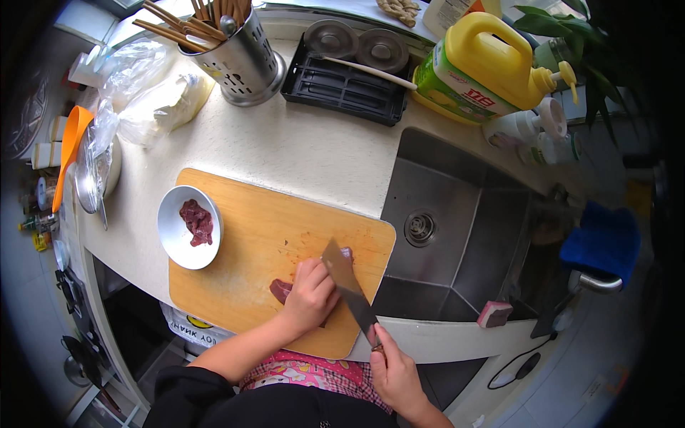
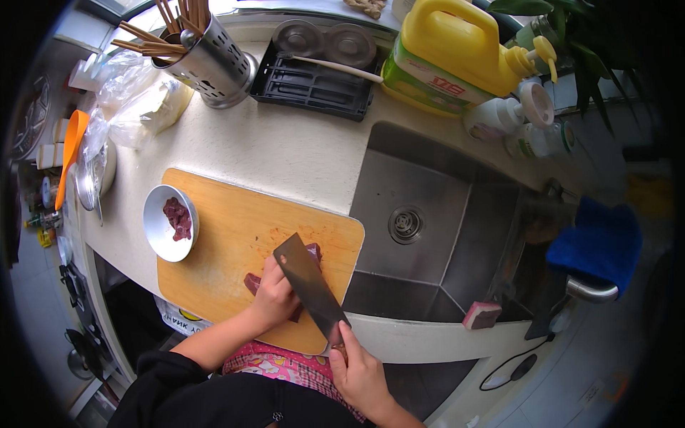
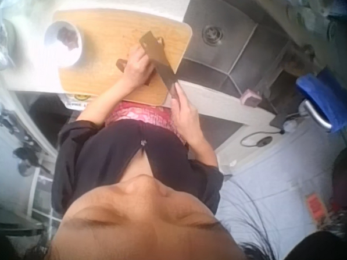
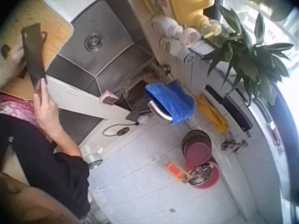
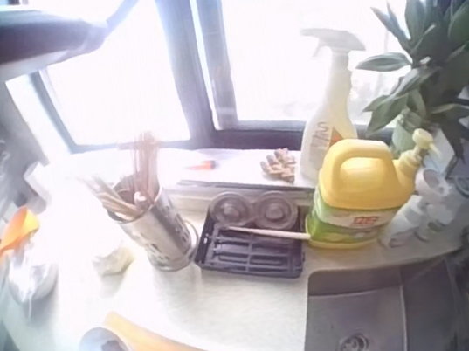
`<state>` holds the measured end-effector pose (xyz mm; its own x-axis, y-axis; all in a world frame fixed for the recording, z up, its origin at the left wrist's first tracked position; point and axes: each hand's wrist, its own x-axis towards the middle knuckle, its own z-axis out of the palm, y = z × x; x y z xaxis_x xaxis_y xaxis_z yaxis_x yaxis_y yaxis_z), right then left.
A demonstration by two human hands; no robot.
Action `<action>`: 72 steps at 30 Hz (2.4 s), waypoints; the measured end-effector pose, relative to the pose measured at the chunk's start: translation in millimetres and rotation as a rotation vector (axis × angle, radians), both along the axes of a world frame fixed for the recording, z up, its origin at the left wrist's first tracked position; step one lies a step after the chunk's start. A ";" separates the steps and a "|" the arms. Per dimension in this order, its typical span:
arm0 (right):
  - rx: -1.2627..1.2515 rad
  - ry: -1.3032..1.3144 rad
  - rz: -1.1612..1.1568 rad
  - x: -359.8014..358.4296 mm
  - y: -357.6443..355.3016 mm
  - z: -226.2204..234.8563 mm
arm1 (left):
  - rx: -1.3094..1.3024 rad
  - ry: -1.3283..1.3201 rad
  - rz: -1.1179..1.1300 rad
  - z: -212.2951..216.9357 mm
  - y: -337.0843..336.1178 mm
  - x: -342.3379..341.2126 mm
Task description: The person unpacks a piece of raw meat from a plastic bag and places it in a bowl. They wash the meat under running water in the sink, then transfer it to a cutting board. Using a cleaver, the person slices the meat into smaller pieces and places them into a white bowl.
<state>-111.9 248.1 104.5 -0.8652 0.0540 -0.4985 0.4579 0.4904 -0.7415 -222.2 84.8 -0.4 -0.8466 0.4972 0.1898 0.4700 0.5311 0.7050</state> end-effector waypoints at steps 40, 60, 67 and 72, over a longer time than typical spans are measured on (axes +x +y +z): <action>0.086 0.045 0.081 -27.9 -9.0 -17.8 | 0.061 -0.043 0.074 3.0 6.2 -3.0; 0.185 0.152 0.084 -20.9 -29.7 -37.0 | 0.049 -0.041 0.107 -8.3 1.6 7.0; 0.082 0.055 0.108 -63.5 -32.9 -44.5 | 0.105 -0.041 0.147 -10.3 6.2 6.4; 0.063 0.031 0.097 -57.3 -30.0 -45.5 | 0.085 -0.070 0.178 -5.4 1.0 5.7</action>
